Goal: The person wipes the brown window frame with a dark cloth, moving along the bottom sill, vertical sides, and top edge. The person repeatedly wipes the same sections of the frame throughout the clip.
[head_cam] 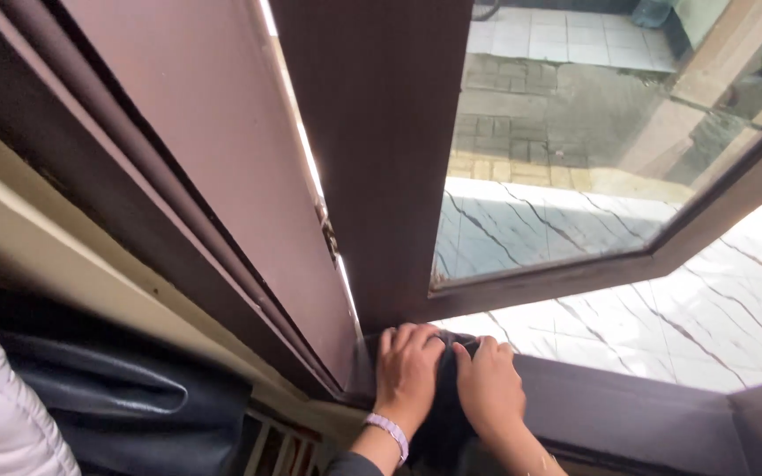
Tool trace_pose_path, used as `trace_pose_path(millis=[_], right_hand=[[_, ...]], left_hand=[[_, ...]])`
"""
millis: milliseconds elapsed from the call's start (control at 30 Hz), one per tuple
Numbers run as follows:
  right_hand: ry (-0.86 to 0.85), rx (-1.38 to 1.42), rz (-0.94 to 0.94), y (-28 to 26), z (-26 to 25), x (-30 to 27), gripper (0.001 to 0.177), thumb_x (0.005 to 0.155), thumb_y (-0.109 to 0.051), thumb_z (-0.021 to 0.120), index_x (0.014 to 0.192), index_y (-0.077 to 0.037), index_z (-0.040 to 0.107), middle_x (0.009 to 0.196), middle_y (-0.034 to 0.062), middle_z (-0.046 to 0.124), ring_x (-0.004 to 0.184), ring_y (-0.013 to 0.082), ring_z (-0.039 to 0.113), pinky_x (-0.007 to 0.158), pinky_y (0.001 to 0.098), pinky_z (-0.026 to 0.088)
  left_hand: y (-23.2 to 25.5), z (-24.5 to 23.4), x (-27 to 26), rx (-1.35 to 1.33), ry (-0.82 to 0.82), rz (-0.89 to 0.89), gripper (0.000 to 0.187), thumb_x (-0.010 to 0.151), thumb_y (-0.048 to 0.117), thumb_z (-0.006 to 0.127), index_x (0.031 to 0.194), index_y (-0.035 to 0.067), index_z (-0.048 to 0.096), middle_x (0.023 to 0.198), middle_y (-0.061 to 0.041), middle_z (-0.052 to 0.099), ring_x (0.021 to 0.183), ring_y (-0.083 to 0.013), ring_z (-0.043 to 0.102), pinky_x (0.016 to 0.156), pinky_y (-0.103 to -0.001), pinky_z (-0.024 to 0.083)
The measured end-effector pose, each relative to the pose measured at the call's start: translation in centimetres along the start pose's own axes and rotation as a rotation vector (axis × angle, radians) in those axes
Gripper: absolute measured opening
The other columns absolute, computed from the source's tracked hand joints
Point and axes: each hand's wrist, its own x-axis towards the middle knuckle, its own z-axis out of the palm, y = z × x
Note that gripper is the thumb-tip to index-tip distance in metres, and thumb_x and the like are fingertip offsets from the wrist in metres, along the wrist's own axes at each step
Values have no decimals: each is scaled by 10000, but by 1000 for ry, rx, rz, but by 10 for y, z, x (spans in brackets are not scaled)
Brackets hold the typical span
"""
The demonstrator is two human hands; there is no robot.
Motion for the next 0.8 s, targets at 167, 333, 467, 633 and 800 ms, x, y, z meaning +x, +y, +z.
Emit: trace_pose_path(millis=[167, 333, 467, 633, 800], right_hand=[[-207, -469, -56, -1, -24, 3, 290, 816, -345, 454, 907, -80, 530, 997, 135, 617, 949, 352, 594, 784, 433, 483], [-397, 34, -113, -9, -91, 15, 170, 744, -197, 541, 658, -55, 572, 633, 92, 576, 584, 193, 494, 566, 327, 378], [-357, 984, -428, -1, -173, 16, 159, 812, -215, 533, 730, -83, 565, 561, 5, 513, 435, 101, 444, 375, 230, 304], [3, 1188, -362, 0, -208, 0, 131, 839, -256, 519, 902, -145, 548, 698, -60, 526, 581, 50, 505, 513, 148, 382], [-15, 1242, -381, -35, -200, -39, 188, 930, -172, 443, 1002, -19, 525, 871, 164, 589, 789, 269, 603, 740, 319, 510]], left_hand=[[11, 5, 22, -285, -176, -8, 426, 712, -30, 584, 1107, 115, 516, 1100, -56, 561, 896, -287, 565, 753, -394, 439], [28, 3, 46, -259, -505, -100, 318, 839, 171, 443, 1135, 220, 546, 1037, -81, 611, 926, -363, 553, 794, -497, 387], [49, -18, 72, -337, -956, -334, 544, 817, 370, 379, 1275, 86, 452, 1257, -204, 441, 1236, -362, 318, 1058, -472, 199], [91, 2, 80, -842, -529, -311, 355, 931, 223, 391, 604, 85, 398, 594, -50, 460, 583, -180, 420, 579, -338, 328], [112, 27, 99, -1271, -371, -679, 406, 940, 367, 442, 607, 145, 375, 584, 57, 357, 579, -82, 317, 539, -266, 270]])
